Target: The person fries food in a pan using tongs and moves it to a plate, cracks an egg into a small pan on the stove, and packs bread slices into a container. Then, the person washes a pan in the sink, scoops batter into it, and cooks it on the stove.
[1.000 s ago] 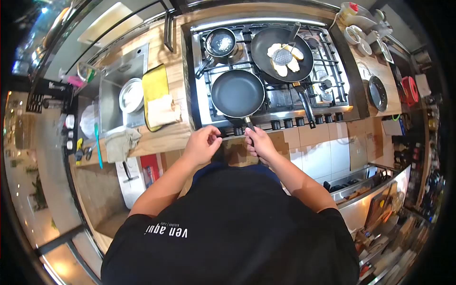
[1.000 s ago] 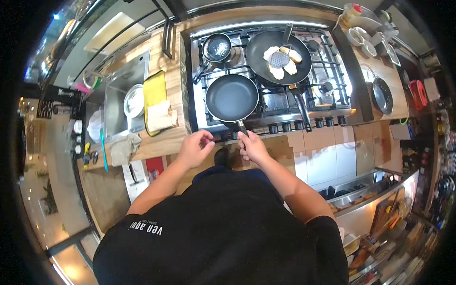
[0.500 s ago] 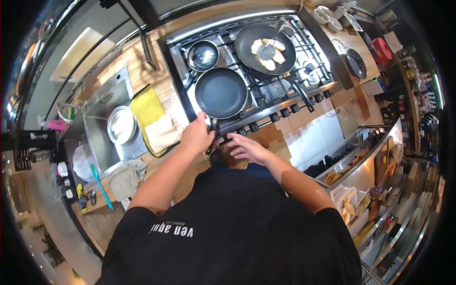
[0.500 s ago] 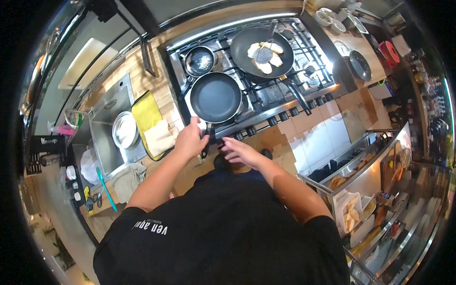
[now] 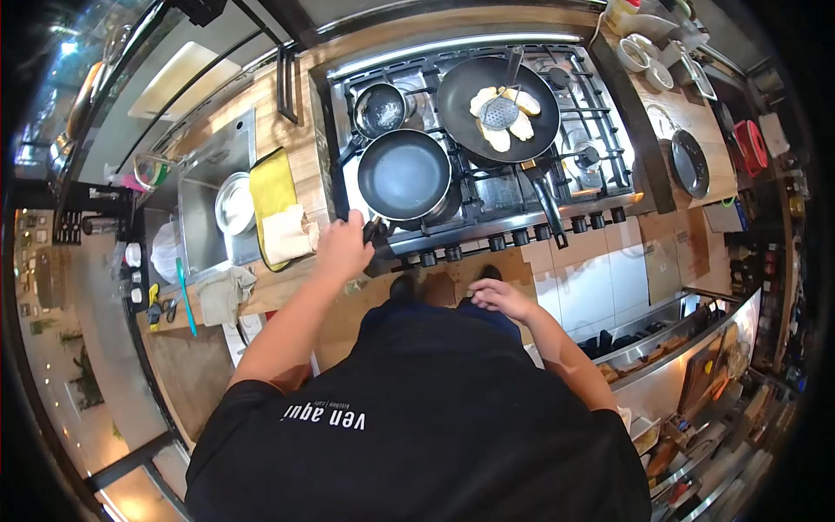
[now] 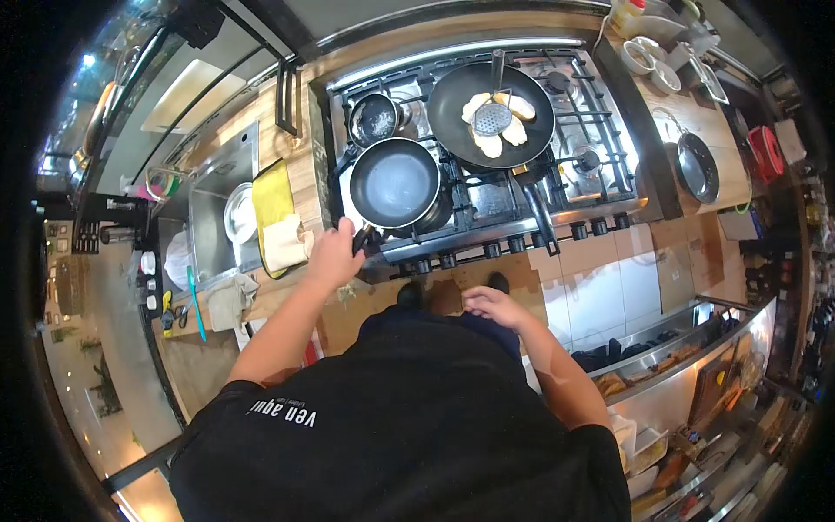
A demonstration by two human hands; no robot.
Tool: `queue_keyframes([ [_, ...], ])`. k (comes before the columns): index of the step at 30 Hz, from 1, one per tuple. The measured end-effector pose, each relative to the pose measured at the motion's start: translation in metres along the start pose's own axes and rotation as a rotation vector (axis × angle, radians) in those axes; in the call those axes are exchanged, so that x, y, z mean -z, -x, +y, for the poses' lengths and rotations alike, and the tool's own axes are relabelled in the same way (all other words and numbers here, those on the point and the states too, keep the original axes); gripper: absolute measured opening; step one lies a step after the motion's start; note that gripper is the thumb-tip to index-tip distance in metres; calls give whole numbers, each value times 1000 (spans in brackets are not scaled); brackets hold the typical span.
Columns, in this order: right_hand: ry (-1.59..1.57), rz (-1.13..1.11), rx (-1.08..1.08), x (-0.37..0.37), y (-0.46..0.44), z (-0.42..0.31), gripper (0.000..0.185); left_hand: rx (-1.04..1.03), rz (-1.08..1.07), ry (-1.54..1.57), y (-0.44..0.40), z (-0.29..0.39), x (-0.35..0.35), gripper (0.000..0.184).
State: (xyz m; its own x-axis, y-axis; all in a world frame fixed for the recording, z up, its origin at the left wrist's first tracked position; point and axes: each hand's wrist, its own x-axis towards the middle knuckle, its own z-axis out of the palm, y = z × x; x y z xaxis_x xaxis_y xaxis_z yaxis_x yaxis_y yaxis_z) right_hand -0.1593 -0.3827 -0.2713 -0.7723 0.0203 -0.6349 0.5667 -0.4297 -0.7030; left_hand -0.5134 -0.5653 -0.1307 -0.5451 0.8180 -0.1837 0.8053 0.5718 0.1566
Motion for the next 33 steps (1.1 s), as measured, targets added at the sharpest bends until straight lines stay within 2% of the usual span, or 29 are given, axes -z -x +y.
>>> queue_keyframes([
  [1,41,32,3,15,12,16,45,12,-4,-4,-3,-3,6,43],
  [3,206,166,-11,40,37,51,48,42,-67,221,-14,-8,24,38],
  [4,328,268,-27,50,48,71,50,113,-21,307,-29,-15,32,36],
  [5,296,322,8,56,61,90,50,182,27,394,-49,-23,38,34],
  [7,268,379,41,62,83,105,50,10,321,36,-86,-43,41,32],
  [8,290,436,-91,61,96,103,48,7,322,42,-103,-47,40,32],
  [9,309,498,-224,61,109,106,47,-3,280,-84,-121,-50,40,34],
  [10,304,519,-225,67,115,132,47,-20,240,-209,-135,-49,37,37],
  [12,224,566,-241,83,116,209,44,-19,174,-228,-156,-61,18,36],
  [13,215,596,-240,78,120,226,44,1,101,-260,-167,-64,13,35],
  [15,63,659,-131,61,128,251,41,-32,99,-275,-173,-60,26,32],
  [16,-172,607,22,49,130,264,38,-30,162,-143,-180,-67,28,30],
  [17,-189,635,28,33,132,269,38,-26,216,-12,-189,-75,32,30],
  [19,-45,734,-174,-3,133,280,33,-77,266,-1,-205,-91,43,29],
  [21,-71,729,-138,-37,134,279,31,-113,322,17,-218,-102,52,28],
  [23,124,695,-289,-62,132,279,33,-112,350,-35,-224,-108,52,29],
  [26,59,744,-217,-79,115,346,36,-17,345,-123,-220,-110,47,35],
  [27,50,754,-207,-82,119,346,36,-31,352,-125,-218,-101,47,35],
  [29,62,809,-232,-90,122,354,38,-106,521,24,-215,-69,51,41],
  [30,60,817,-277,-86,119,366,42,-200,524,214,-229,-46,56,47],
  [31,52,809,-270,-76,114,389,42,-287,516,403,-247,-13,61,54],
  [32,50,760,-260,-68,113,408,43,-322,407,759,-243,43,84,54],
  [33,49,710,-251,-66,112,421,45,-424,344,983,-255,84,95,53],
])
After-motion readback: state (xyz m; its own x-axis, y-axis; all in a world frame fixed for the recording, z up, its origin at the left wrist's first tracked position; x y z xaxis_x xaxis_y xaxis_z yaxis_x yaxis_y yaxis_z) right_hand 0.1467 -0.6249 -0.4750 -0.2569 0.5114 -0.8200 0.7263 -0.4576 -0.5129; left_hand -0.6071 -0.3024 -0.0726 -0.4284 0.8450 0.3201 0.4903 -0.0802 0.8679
